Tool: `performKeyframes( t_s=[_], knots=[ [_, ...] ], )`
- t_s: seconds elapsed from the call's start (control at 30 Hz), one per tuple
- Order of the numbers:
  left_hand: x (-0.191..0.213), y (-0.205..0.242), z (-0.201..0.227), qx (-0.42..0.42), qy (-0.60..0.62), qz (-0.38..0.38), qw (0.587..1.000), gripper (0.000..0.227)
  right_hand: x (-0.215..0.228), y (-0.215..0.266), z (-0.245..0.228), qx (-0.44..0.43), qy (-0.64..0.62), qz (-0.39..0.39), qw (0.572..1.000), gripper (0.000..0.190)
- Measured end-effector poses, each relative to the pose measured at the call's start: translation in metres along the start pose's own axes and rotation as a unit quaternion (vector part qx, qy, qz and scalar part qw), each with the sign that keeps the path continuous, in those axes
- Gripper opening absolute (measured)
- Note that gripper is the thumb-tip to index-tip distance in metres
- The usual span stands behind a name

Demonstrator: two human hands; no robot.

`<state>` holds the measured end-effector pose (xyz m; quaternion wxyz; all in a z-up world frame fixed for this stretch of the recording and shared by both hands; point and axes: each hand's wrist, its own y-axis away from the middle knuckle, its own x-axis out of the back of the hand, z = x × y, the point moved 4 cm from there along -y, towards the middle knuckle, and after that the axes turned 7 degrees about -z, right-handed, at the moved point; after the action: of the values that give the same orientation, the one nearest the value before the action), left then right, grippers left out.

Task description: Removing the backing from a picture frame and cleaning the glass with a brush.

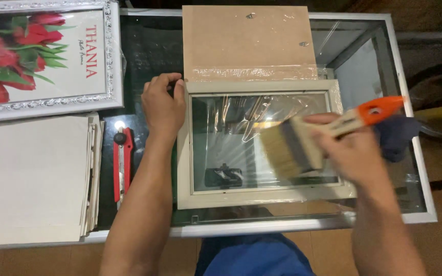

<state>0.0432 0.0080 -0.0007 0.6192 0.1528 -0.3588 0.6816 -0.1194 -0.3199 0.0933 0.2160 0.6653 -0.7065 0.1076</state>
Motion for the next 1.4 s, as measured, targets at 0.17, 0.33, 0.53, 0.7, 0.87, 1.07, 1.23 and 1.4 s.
performKeyframes(
  t_s=[0.17, 0.33, 0.53, 0.7, 0.87, 1.07, 1.23, 1.4],
  knots=[
    [0.0, 0.0, 0.005, -0.006, 0.022, 0.017, 1.0, 0.014, 0.065, 0.019, 0.002, -0.004, 0.189, 0.192, 0.963, 0.017],
    [0.008, 0.0, 0.002, 0.012, 0.057, 0.011, 0.998, 0.021, -0.049, -0.018, -0.061, -0.009, 0.269, 0.149, 0.952, 0.022],
    [0.0, -0.008, -0.022, 0.047, 0.068, -0.023, 0.996, 0.019, -0.149, -0.033, -0.122, 0.272, 0.049, -0.098, 0.956, 0.024],
    [0.005, -0.004, -0.009, 0.042, 0.06, 0.0, 0.997, 0.013, -0.118, -0.035, -0.101, 0.181, -0.046, -0.383, 0.905, 0.043],
    [0.006, -0.003, -0.008, 0.032, 0.046, 0.007, 0.998, 0.012, -0.124, -0.057, -0.105, 0.197, 0.083, -0.492, 0.844, 0.049],
    [0.03, 0.003, 0.044, -0.09, 0.108, 0.031, 0.99, 0.025, -0.088, -0.105, -0.12, 0.379, 0.145, -0.167, 0.898, 0.026],
    [0.031, 0.025, 0.106, -0.251, 0.268, -0.135, 0.92, 0.076, -0.075, -0.072, -0.103, 0.277, 0.084, -0.253, 0.923, 0.035],
    [0.027, 0.036, 0.119, -0.093, 0.405, -0.366, 0.832, 0.022, -0.031, -0.06, -0.072, 0.274, 0.138, -0.191, 0.932, 0.08]
  ],
)
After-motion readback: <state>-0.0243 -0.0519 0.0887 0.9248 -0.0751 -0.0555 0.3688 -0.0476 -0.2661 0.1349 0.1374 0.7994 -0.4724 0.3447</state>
